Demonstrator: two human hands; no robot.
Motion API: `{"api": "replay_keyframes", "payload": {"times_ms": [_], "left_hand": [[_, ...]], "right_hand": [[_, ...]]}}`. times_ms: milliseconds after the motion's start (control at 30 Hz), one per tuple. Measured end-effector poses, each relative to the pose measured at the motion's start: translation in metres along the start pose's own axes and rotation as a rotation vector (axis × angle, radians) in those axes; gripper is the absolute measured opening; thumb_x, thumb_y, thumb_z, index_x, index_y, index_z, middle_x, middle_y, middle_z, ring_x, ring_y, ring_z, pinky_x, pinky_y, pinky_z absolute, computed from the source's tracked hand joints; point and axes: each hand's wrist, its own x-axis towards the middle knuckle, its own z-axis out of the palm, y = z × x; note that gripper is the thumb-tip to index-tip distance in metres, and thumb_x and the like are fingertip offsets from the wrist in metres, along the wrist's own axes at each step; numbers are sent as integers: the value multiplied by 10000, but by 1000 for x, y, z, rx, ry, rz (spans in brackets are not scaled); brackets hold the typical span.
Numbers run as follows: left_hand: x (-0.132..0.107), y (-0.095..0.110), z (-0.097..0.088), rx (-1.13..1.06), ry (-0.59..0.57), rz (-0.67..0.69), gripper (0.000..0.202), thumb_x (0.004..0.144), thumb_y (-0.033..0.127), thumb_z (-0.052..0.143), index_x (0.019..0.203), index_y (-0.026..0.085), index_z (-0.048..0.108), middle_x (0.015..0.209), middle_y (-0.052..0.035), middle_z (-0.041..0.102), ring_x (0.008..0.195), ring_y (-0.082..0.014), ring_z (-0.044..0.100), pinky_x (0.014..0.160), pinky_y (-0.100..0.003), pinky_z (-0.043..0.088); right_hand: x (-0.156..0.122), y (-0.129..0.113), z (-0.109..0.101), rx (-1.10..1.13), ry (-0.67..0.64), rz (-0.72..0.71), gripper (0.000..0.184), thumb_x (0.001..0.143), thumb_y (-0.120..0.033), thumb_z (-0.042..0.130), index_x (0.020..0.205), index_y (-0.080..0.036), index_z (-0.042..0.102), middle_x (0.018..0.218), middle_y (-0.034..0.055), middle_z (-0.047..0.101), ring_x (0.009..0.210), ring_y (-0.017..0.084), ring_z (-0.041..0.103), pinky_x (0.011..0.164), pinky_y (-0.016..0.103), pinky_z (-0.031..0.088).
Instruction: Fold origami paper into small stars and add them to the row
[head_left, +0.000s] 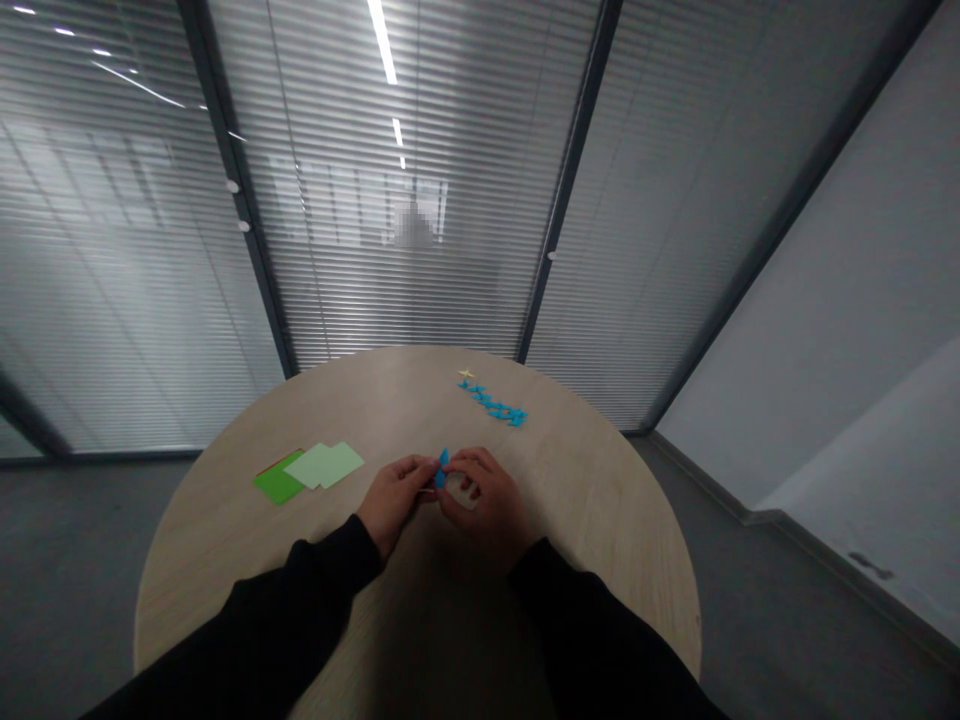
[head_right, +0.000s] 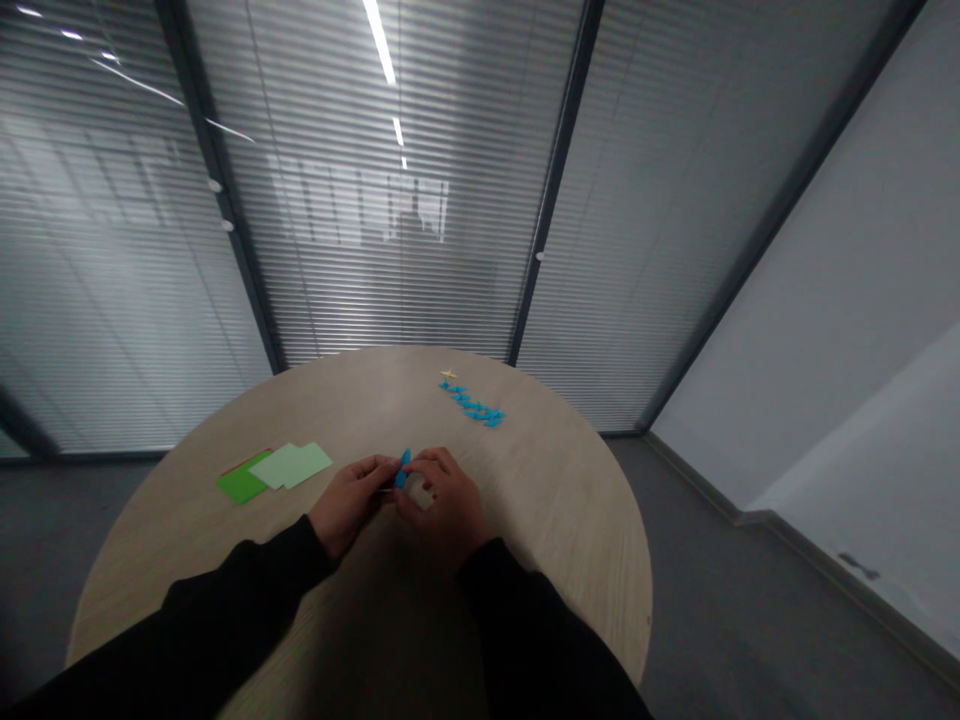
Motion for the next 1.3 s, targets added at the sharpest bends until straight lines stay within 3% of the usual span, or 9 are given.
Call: {"api": "replay_keyframes", "payload": {"times_ms": [333, 500, 633, 867, 1100, 1300], "left_hand": [[0, 2, -2, 93, 0, 25, 411, 665, 499, 839, 808, 134, 715, 771, -43, 699, 642, -118, 605, 637, -243, 497], [-1, 4, -1, 125, -16, 30, 406, 676, 505, 822, 786, 131, 711, 715, -25, 677, 615, -110, 586, 620, -236, 483], [-2, 4, 0, 136, -3, 16, 418, 657, 513, 828, 779, 131, 710, 704, -20, 670, 603, -104, 578, 607, -231, 482], [-1, 4, 0, 60, 22, -10, 438, 621, 510, 849, 774, 133, 689, 686, -19, 671, 588, -113, 586, 587, -239, 481], [-4, 7, 1, 90, 9, -34, 425, 645, 505, 832, 786, 132, 688, 633, -1, 657, 545, -105, 558, 530, -225, 434], [-4, 8, 2, 96, -19, -28, 422, 637, 504, 841, 761, 130, 690, 660, -10, 668, 566, -106, 584, 572, -232, 471]], "right_hand": [[0, -1, 1, 126, 14, 81, 77, 817, -233, 699, 880, -190, 695, 1070, 62, 622, 658, 106, 581, 598, 254, 509], [0, 3, 2, 145, 27, 132, 81, 836, -256, 699, 826, -176, 695, 1046, 63, 628, 622, 93, 586, 560, 237, 506], [2, 3, -3, 38, -26, 55, 119, 895, -289, 657, 855, -189, 708, 1083, 64, 633, 644, 101, 598, 618, 262, 526], [4, 7, -10, -93, -75, -153, 203, 854, -337, 726, 1019, -223, 701, 1219, 90, 611, 1021, 225, 652, 892, 378, 540], [4, 7, -14, -148, -73, -185, 290, 828, -423, 772, 1042, -234, 724, 1224, 100, 621, 1006, 226, 652, 898, 381, 539], [3, 7, -14, -164, -34, -206, 161, 867, -339, 735, 991, -236, 742, 1192, 92, 641, 927, 199, 642, 849, 360, 539]]}}
